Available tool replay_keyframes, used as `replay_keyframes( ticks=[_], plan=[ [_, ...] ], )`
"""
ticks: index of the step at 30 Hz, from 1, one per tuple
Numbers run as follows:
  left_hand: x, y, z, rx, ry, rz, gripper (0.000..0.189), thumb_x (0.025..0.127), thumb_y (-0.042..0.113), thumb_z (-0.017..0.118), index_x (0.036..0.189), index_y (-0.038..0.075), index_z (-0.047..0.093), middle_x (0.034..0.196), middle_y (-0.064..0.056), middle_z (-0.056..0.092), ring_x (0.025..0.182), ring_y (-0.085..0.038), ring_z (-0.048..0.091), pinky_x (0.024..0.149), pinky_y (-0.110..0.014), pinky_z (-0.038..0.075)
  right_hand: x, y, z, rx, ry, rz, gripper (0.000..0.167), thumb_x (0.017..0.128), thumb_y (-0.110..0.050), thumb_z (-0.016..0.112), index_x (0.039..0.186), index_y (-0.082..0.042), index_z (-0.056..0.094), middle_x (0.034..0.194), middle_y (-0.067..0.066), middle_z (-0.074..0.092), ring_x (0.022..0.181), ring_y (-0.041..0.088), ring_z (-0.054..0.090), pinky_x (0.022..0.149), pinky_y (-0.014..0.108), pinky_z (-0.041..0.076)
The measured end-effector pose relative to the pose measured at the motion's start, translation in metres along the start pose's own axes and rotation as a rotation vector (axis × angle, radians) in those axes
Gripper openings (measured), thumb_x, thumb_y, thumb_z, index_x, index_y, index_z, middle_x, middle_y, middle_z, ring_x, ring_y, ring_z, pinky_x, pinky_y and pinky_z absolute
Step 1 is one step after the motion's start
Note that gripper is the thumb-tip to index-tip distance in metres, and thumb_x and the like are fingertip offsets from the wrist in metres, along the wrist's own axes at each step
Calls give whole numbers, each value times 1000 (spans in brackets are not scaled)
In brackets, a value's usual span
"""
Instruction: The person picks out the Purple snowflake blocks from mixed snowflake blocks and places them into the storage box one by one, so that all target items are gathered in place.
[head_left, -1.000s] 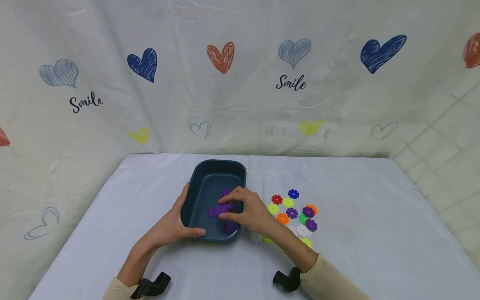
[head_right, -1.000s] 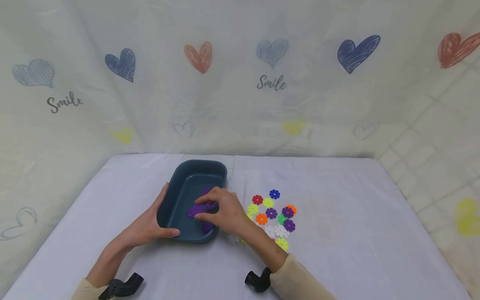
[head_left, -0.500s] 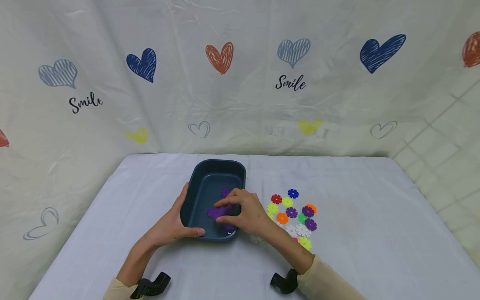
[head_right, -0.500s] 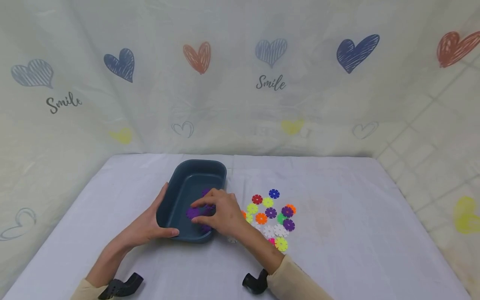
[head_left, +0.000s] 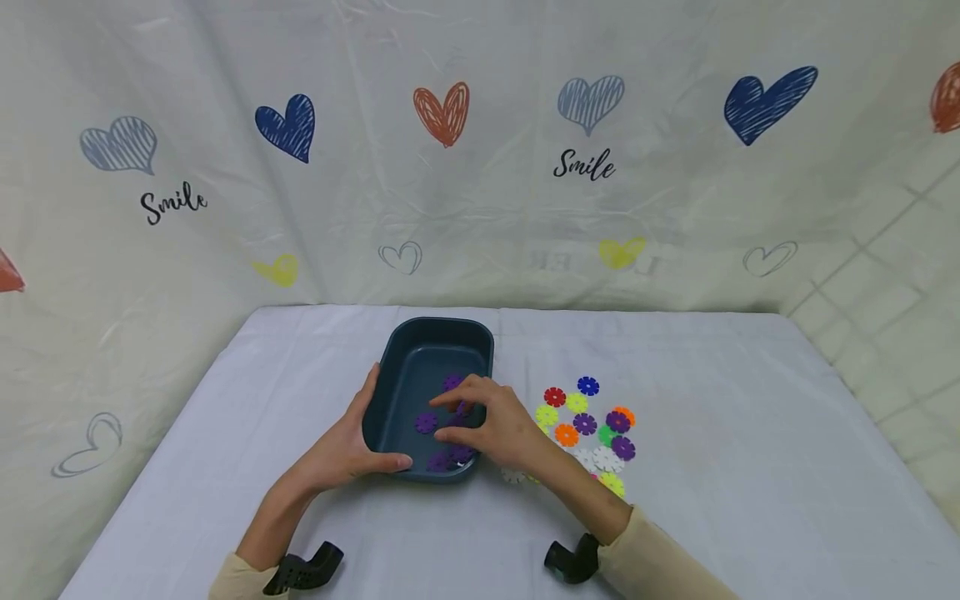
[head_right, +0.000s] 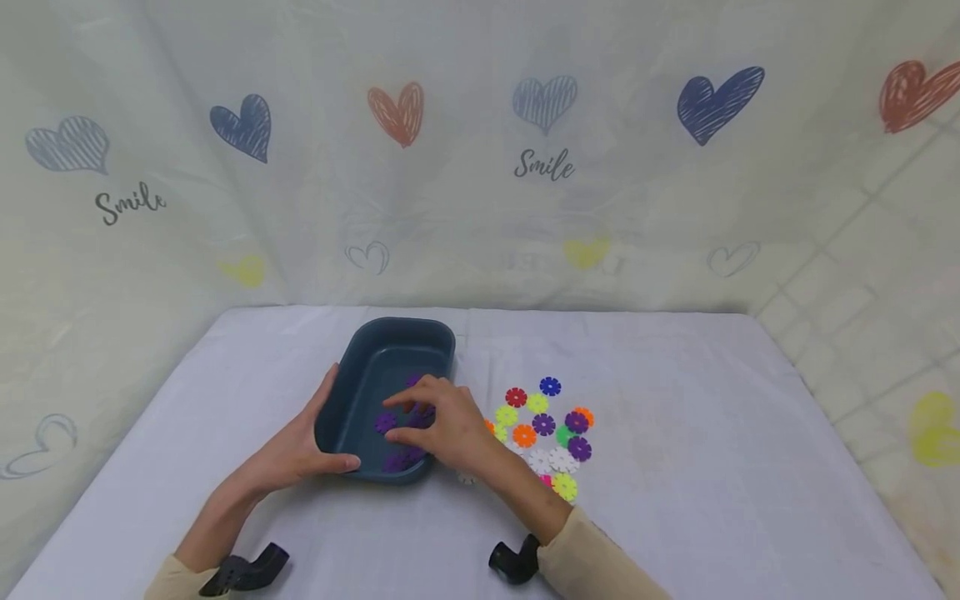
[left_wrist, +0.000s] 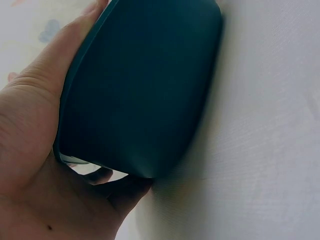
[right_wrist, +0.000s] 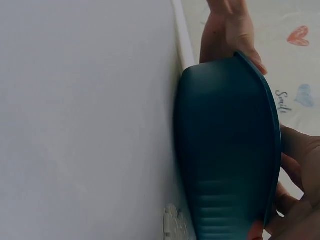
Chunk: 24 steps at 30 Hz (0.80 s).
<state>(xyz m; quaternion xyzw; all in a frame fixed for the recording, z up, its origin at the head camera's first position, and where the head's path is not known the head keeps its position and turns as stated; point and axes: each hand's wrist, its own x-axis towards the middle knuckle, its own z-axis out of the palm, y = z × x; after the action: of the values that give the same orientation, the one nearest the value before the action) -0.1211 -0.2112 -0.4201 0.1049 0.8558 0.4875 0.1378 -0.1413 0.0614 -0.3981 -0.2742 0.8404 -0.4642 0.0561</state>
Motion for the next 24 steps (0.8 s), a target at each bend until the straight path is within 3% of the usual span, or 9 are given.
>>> replay_keyframes(
  ticks=[3, 11, 17, 24],
  plan=[
    [0, 1, 0, 3, 2, -1, 140, 77, 37, 92, 167, 30, -15, 177, -10, -7, 161, -44, 11, 120, -73, 24, -2, 1, -4, 50, 2, -11, 38, 86, -26, 87, 122, -17, 77, 113, 10, 71, 104, 29, 65, 89, 49, 58],
    [0, 2, 1, 4, 8, -9, 139, 77, 37, 92, 167, 32, -14, 177, -10, -5, 158, -43, 18, 119, -72, 28, -7, 7, -13, 71, 29, 11, 32, 87, -30, 86, 117, -26, 77, 110, -2, 70, 102, 23, 62, 89, 40, 55],
    [0, 2, 2, -1, 9, -17, 139, 77, 35, 92, 166, 34, -14, 177, -10, -5, 158, -43, 18, 120, -72, 27, -11, 15, -17, 110, 39, -18, 27, 90, -25, 83, 115, -21, 76, 112, 10, 70, 101, 28, 60, 80, 27, 48],
    [-1, 3, 1, 12, 4, -26, 140, 77, 36, 92, 167, 30, -15, 177, -12, -5, 158, -44, 17, 119, -72, 27, -18, 18, -25, 154, 44, -26, 27, 92, -25, 82, 117, -23, 75, 116, 10, 71, 103, 29, 61, 83, 28, 50]
  ],
)
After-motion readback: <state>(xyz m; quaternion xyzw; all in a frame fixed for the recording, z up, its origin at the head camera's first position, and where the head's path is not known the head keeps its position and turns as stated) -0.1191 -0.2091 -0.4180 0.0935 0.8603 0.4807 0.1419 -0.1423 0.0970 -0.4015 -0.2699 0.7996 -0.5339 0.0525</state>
